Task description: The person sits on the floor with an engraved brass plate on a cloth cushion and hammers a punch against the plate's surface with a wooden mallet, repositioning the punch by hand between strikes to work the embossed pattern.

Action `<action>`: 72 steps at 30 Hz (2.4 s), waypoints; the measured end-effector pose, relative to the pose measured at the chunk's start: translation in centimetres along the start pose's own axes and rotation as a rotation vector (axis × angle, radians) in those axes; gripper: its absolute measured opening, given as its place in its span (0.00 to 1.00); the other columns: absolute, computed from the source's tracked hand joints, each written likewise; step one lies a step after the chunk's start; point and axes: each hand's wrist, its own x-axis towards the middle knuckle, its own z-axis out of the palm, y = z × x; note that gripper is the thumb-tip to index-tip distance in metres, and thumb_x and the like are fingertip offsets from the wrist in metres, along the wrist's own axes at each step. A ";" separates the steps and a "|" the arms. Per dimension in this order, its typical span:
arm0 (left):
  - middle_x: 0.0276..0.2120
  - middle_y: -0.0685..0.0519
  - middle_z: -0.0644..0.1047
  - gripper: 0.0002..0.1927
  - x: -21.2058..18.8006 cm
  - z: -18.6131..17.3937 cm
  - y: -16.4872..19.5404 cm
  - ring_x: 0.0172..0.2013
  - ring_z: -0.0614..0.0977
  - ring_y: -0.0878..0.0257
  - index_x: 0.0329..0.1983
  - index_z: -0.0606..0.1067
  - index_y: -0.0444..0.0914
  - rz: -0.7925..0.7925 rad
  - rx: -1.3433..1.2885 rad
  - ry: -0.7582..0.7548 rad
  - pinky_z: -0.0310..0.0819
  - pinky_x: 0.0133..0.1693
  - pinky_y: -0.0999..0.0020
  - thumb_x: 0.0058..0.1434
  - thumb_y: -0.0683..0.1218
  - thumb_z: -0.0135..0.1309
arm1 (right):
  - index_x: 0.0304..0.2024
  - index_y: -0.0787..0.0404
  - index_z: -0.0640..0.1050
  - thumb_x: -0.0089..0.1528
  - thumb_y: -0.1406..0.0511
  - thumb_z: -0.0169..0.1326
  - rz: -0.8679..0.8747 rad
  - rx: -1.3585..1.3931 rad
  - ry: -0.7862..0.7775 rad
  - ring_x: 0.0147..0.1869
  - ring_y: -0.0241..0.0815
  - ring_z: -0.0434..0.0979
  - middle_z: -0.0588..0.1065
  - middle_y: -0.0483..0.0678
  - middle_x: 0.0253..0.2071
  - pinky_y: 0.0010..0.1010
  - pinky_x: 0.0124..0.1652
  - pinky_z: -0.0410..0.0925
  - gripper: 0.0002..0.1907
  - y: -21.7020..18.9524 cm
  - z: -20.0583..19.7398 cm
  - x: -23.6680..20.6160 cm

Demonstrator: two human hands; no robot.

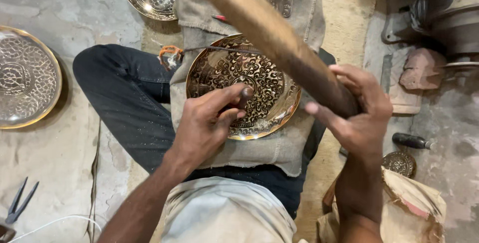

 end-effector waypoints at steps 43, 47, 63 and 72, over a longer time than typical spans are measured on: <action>0.49 0.43 0.82 0.28 0.1 1.3 -2.3 0.45 0.88 0.59 0.63 0.72 0.40 0.060 0.088 0.027 0.87 0.45 0.72 0.61 0.28 0.50 | 0.65 0.53 0.75 0.60 0.60 0.65 0.194 -0.208 -0.424 0.32 0.43 0.79 0.82 0.49 0.38 0.31 0.35 0.74 0.30 0.5 -2.8 0.8; 0.48 0.44 0.81 0.28 0.2 1.3 -2.2 0.44 0.87 0.59 0.63 0.72 0.40 0.038 0.107 0.004 0.87 0.44 0.72 0.61 0.28 0.49 | 0.67 0.56 0.73 0.62 0.63 0.65 0.186 -0.047 -0.198 0.40 0.42 0.80 0.81 0.51 0.42 0.29 0.43 0.73 0.31 -1.1 -2.0 0.3; 0.43 0.43 0.81 0.29 0.4 0.7 -1.8 0.41 0.88 0.57 0.62 0.73 0.36 0.091 0.081 -0.003 0.87 0.45 0.70 0.57 0.27 0.47 | 0.70 0.61 0.70 0.67 0.64 0.62 0.010 0.019 -0.123 0.58 0.49 0.78 0.77 0.61 0.55 0.36 0.62 0.72 0.31 -1.8 -1.7 0.4; 0.38 0.45 0.83 0.12 0.4 0.5 -1.7 0.36 0.86 0.60 0.50 0.78 0.34 -0.004 0.197 -0.033 0.82 0.35 0.67 0.63 0.36 0.59 | 0.66 0.60 0.71 0.61 0.63 0.62 0.024 -0.087 -0.446 0.36 0.37 0.83 0.82 0.55 0.47 0.27 0.33 0.74 0.31 -1.2 -2.0 -0.5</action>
